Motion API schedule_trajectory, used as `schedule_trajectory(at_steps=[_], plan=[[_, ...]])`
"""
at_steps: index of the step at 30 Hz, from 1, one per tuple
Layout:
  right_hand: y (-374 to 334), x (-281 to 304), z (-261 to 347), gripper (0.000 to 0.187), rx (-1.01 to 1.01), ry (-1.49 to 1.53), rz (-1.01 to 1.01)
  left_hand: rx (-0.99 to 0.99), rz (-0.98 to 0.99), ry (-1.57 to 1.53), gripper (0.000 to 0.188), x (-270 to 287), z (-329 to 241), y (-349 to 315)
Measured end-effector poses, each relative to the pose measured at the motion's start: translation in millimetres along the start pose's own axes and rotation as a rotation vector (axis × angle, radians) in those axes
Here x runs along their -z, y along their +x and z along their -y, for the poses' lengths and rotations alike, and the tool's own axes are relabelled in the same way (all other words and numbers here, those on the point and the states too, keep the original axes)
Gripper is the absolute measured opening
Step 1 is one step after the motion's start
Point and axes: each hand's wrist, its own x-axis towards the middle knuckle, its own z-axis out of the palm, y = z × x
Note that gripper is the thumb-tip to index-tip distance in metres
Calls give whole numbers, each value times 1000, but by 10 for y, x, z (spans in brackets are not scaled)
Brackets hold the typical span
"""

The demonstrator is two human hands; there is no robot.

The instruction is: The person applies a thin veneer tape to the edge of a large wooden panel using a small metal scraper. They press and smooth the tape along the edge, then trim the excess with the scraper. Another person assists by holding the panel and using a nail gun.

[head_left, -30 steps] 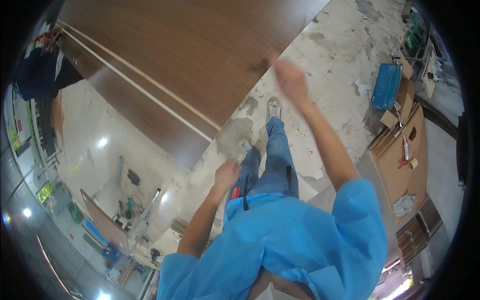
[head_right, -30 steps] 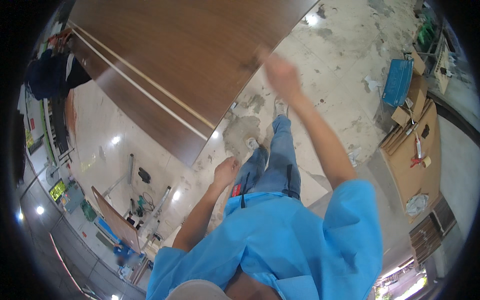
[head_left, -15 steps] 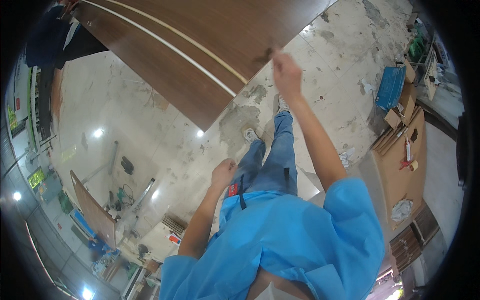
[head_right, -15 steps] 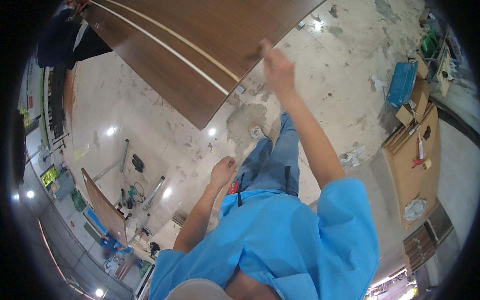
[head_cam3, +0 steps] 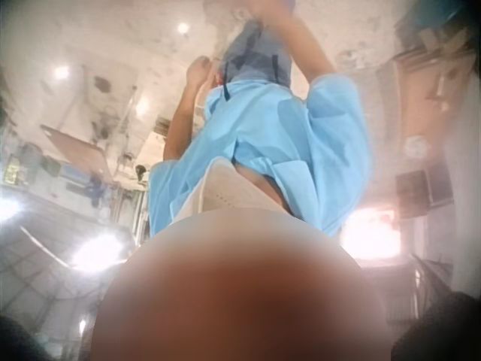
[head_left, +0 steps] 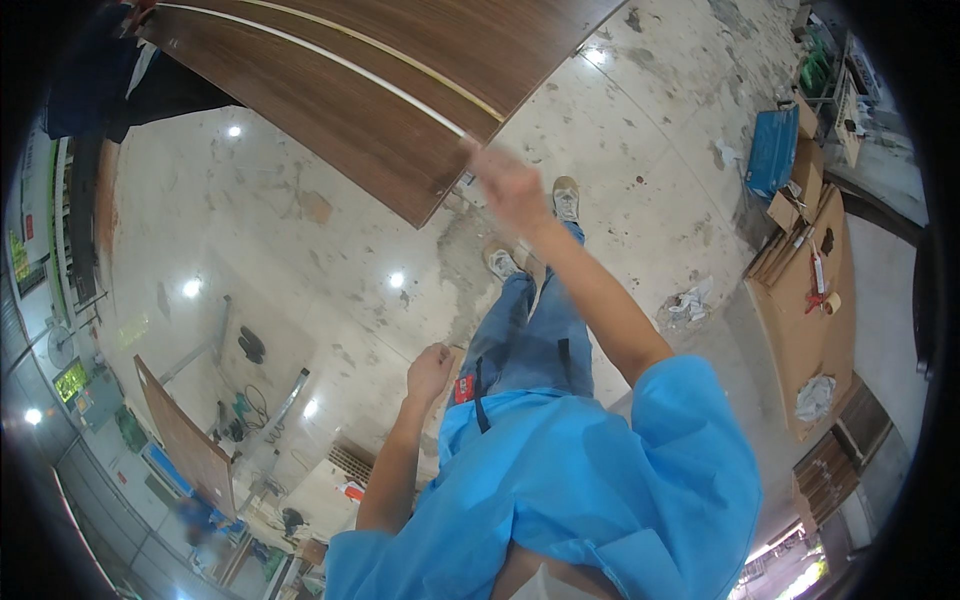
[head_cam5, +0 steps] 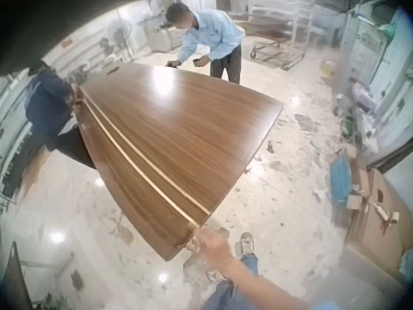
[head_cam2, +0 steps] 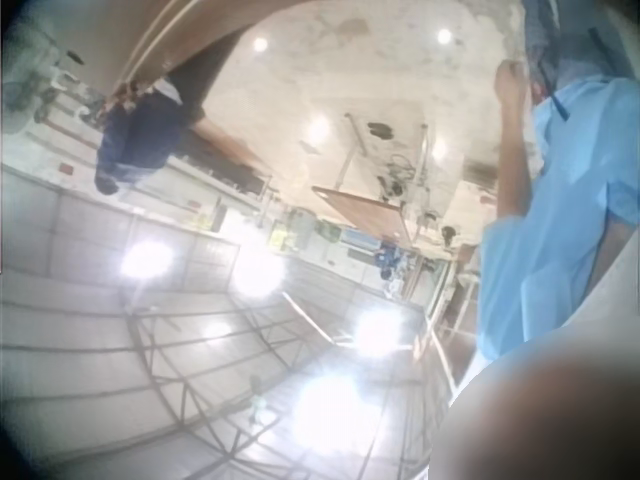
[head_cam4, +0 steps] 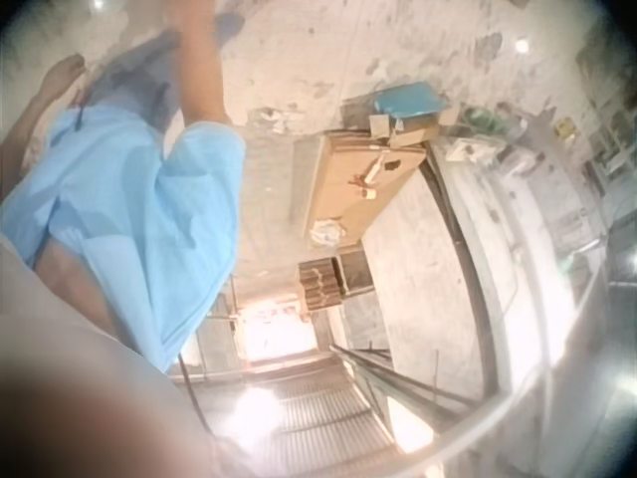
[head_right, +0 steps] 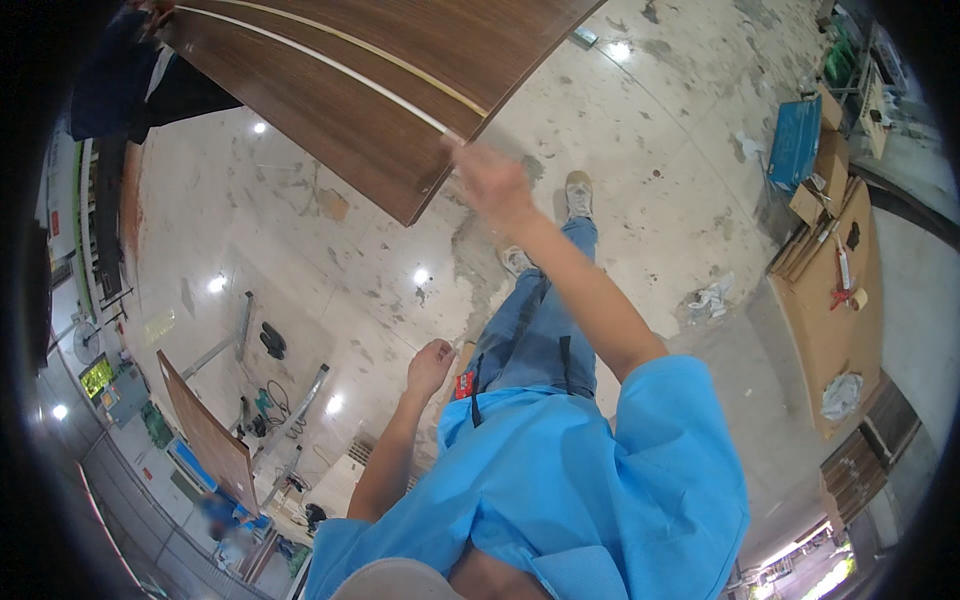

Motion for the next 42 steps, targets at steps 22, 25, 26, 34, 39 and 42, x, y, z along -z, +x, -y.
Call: schedule_trajectory(at_steps=[22,25,26,34,39,42], plan=[[-1907,836,-177,26,-1070,430,-129,-818,-700,331,28,2196,-2735,1273],[-2129,998,-303,25,-1130,481,-273,-892,-683,415,29,2247,-2699,1341],[-2176,1029,-325,26,-1145,482,-326,-896,-663,431,27,2265,-2705,1358],[-2167,1086,-512,24,-1165,486,-347,-850,310,-127,11,1910,-2840,756],[-1828,1207,-802,23,-1136,523,-422,-975,-577,119,12,1822,-2811,911],[-1610,1281,-986,24,-1113,517,-410,-646,-761,29,15,1913,-2832,1178]])
